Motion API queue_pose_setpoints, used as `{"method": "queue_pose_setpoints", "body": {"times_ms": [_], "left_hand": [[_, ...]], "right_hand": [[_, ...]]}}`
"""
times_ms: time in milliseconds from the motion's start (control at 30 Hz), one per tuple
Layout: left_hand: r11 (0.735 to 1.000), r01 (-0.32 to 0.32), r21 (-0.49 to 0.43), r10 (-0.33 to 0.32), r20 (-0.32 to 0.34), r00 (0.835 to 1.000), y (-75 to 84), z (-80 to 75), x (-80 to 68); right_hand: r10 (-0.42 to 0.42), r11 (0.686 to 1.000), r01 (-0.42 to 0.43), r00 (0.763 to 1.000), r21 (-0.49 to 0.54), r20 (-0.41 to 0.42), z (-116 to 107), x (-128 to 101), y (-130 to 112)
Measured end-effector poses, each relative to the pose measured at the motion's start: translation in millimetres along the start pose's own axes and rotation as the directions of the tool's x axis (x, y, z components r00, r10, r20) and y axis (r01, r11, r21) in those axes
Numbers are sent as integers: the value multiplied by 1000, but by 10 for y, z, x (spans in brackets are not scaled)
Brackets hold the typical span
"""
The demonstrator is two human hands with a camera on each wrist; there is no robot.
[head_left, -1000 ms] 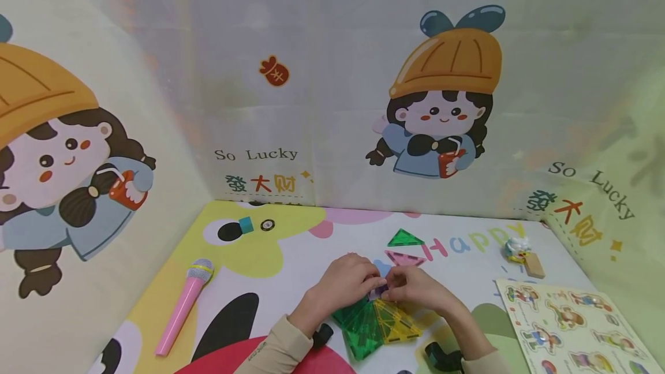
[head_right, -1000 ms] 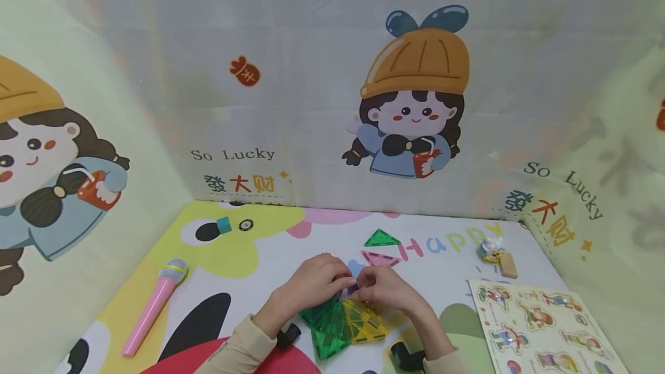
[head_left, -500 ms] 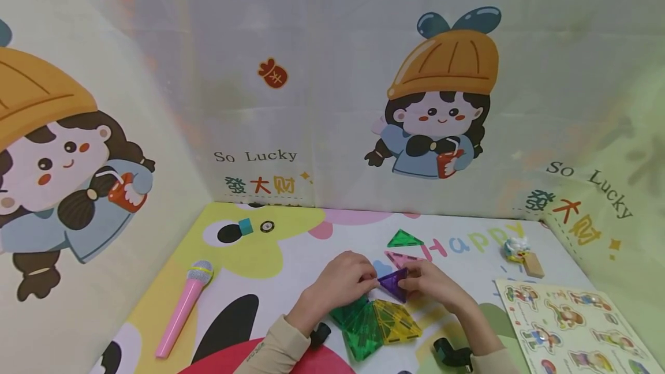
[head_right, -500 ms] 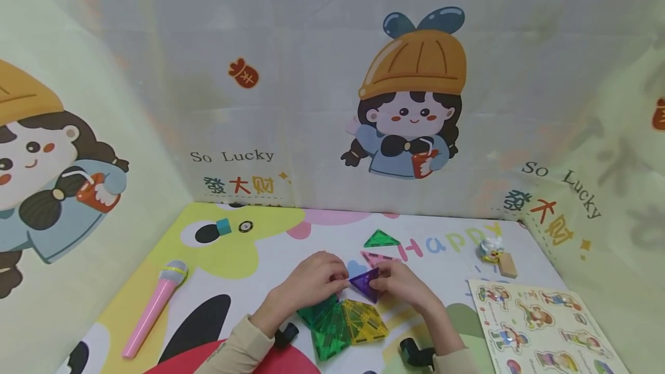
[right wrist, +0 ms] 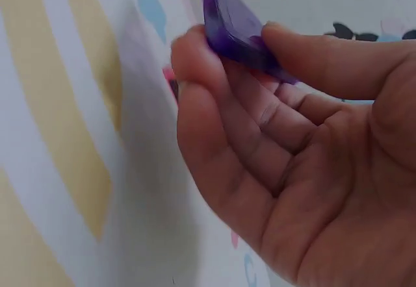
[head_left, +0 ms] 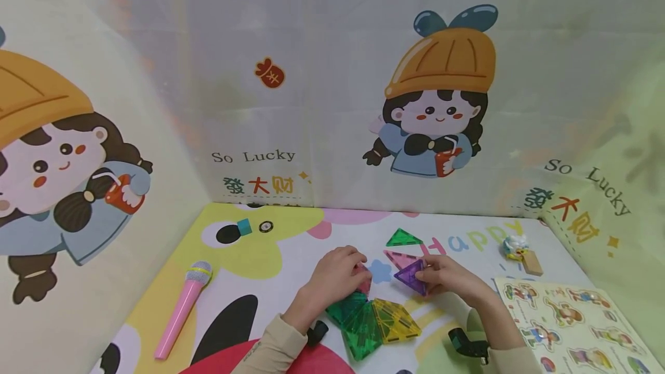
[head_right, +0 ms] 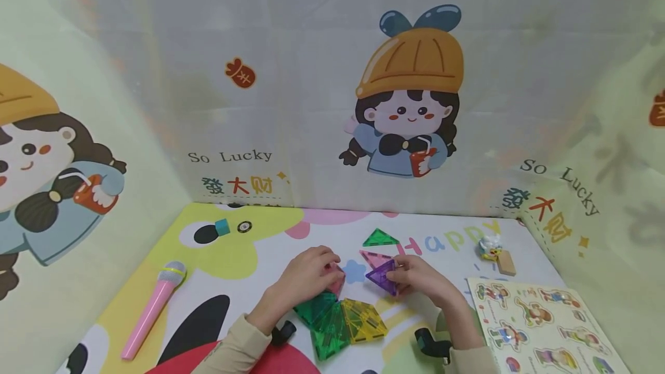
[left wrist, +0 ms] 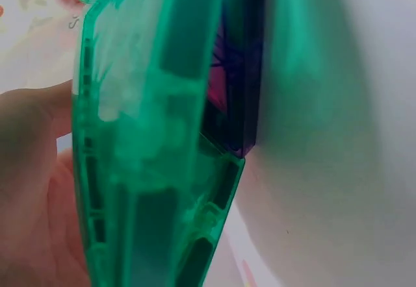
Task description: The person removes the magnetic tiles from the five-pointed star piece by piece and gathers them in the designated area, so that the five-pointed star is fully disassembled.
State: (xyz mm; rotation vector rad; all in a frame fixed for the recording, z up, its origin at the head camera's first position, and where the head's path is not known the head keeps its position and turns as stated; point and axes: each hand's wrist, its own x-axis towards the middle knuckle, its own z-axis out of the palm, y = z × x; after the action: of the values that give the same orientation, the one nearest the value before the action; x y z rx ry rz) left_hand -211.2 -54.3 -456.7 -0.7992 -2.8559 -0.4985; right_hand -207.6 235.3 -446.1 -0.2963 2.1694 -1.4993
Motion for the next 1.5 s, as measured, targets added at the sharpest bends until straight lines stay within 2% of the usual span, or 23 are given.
{"method": "queue_pose_setpoints", "body": {"times_ms": [200,333,433,567,700,900,1033,1167,1267,1367,1500], "left_hand": [[999,12,-31,-12,29,1000,17,-16,-16],[999,12,-48,-10,33,999,22,-31,-24],[998,4,-58,-2,32,999,17,-33,-23],[998,-10,-55,11,23,1000,3,-32,-20],[998,-16,-54,18,24,1000,-5,-25,-14],[996,8,-88,-5,36,999,-13,-52,-25],[988,91,-120,-86,50,995,-44,-55,-29],[961,214,-173,-200,94,975,-86,-42,-33],[934,275,-229,-253,121,960,-124,-37,-32],[917,299,-264,-272,134,953,-152,-41,-28],[914,280,-295,-246,145,958,-171,-48,-13]], "right_hand": [[32,998,-33,999,-45,-35,-101,-56,67],[55,989,-63,996,-136,-64,-111,-73,108],[51,962,-82,991,-259,-124,-84,-77,120],[56,912,-142,972,-384,-227,-18,-81,103],[64,891,-189,952,-412,-299,27,-74,97],[63,877,-212,940,-432,-335,47,-52,83],[-6,882,-149,945,-448,-326,71,-22,17],[-89,907,-34,959,-421,-269,162,40,-49],[-131,919,43,971,-393,-199,269,115,-67],[-155,927,97,979,-363,-135,376,184,-77],[-184,938,146,978,-314,-93,471,220,-107]]}}
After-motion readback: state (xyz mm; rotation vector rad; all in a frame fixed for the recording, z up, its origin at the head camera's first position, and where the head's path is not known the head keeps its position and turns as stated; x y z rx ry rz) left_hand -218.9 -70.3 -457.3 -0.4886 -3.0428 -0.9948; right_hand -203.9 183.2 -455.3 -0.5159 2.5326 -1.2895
